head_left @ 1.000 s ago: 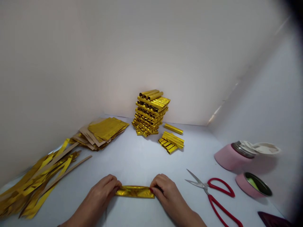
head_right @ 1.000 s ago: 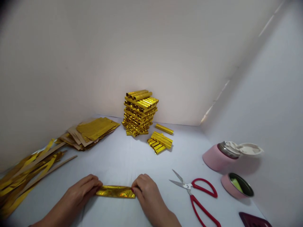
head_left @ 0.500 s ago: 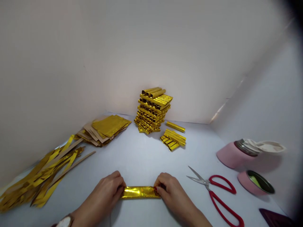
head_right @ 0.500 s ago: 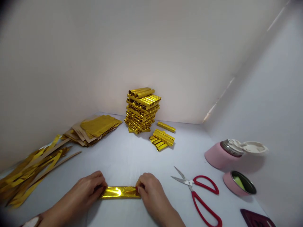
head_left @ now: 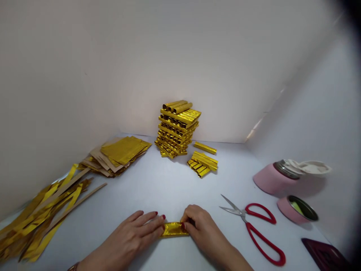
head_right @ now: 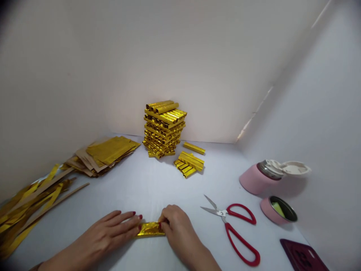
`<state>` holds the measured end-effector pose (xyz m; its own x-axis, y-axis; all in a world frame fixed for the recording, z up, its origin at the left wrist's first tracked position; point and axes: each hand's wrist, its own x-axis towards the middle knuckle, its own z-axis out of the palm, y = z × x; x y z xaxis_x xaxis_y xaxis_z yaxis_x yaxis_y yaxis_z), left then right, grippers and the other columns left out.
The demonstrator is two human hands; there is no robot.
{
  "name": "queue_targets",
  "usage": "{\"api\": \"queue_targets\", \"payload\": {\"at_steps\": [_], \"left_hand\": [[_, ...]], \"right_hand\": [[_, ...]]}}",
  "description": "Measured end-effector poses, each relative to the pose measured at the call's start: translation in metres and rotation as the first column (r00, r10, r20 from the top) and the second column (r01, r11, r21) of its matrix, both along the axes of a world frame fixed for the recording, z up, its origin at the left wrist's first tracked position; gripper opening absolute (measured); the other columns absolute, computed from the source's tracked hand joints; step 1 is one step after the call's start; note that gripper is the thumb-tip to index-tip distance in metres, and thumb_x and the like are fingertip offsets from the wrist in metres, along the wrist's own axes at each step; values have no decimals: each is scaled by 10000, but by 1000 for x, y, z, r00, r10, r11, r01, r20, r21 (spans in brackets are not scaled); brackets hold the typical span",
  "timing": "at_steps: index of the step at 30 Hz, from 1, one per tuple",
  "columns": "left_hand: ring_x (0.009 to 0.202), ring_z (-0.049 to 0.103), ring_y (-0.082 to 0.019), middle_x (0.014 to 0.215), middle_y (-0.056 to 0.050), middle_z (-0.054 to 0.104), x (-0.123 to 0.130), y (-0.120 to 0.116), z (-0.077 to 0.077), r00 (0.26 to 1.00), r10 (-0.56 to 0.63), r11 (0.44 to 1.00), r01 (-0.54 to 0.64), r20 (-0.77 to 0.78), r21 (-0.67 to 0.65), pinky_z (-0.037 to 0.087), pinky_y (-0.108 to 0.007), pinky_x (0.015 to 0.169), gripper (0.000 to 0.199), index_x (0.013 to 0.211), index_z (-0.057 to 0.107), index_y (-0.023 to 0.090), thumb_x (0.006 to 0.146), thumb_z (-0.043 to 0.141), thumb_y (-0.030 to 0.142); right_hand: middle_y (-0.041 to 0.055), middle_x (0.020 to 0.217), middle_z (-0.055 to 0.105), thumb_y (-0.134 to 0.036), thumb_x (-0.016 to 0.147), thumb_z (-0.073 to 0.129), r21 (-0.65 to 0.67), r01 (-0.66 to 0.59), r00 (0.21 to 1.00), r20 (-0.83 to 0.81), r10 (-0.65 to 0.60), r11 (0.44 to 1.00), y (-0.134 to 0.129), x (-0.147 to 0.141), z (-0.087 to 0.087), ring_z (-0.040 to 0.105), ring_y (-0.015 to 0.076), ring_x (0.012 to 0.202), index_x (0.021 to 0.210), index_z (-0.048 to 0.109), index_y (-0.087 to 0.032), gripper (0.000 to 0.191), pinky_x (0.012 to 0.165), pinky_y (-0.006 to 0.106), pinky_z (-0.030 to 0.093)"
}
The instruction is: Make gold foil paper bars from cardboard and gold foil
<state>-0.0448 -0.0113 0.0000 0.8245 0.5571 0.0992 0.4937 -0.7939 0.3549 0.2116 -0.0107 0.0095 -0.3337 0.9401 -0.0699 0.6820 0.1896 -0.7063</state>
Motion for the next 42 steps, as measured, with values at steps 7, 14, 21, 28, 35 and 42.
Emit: {"api": "queue_targets", "payload": {"at_steps": [7, 14, 21, 28, 35, 42], "left_hand": [[1262, 460, -222, 1374, -30, 495, 10, 7, 25, 988, -121, 992, 117, -100, -44, 332, -393, 1072, 608, 1372, 424, 252, 821, 478, 1], [1285, 423, -270, 1438, -98, 386, 10, -12, 23, 997, -50, 998, 52, -53, 21, 365, -374, 1048, 697, 1475, 222, 233, 896, 592, 349], [1306, 388, -286, 1461, -110, 343, 1, -11, -5, 991, -97, 992, 104, -96, 72, 352, -394, 1038, 742, 1493, 106, 249, 917, 487, 522], [1285, 423, -284, 1438, -116, 392, 3, -12, -9, 995, -79, 982, 88, -60, 165, 351, -369, 1035, 811, 1497, 67, 210, 897, 454, 595], [1282, 428, -285, 1448, -117, 369, -2, -8, -29, 993, -119, 968, 120, -22, 221, 373, -360, 1014, 814, 1497, 71, 192, 896, 455, 584], [1268, 447, -269, 1420, -124, 398, 0, -9, -13, 993, -108, 960, 117, -50, 254, 389, -347, 1002, 806, 1495, 42, 181, 914, 450, 563]], "right_hand": [[-6, 769, 612, 29, 705, 512, 1, -6, 1000, -15, 6, 1000, 0, 0, -1, 545, 146, 775, 705, 605, -194, 242, 711, 242, 399], [-7, 792, 591, 49, 712, 514, 39, 4, 999, -44, -3, 999, -2, 2, 0, 537, 143, 809, 709, 589, -191, 252, 729, 244, 410], [6, 792, 594, 41, 740, 508, 108, 64, 998, -33, -60, 992, -5, 1, -4, 554, 157, 815, 738, 585, -181, 236, 737, 269, 444], [147, 1436, 409, -91, 885, 407, 426, -44, 942, 318, -105, 903, -22, -43, -32, 338, 310, 1320, 1364, 403, -156, 483, 1020, 561, 312], [75, 1509, 230, -222, 962, 308, 273, -34, 844, 523, -119, 961, -24, -25, -35, 235, 290, 1380, 1449, 278, -194, 488, 1035, 636, 261], [32, 1511, 192, -295, 960, 325, 167, 66, 820, 552, -148, 984, -27, -8, -28, 208, 274, 1387, 1438, 308, -225, 483, 1059, 619, 222]]}}
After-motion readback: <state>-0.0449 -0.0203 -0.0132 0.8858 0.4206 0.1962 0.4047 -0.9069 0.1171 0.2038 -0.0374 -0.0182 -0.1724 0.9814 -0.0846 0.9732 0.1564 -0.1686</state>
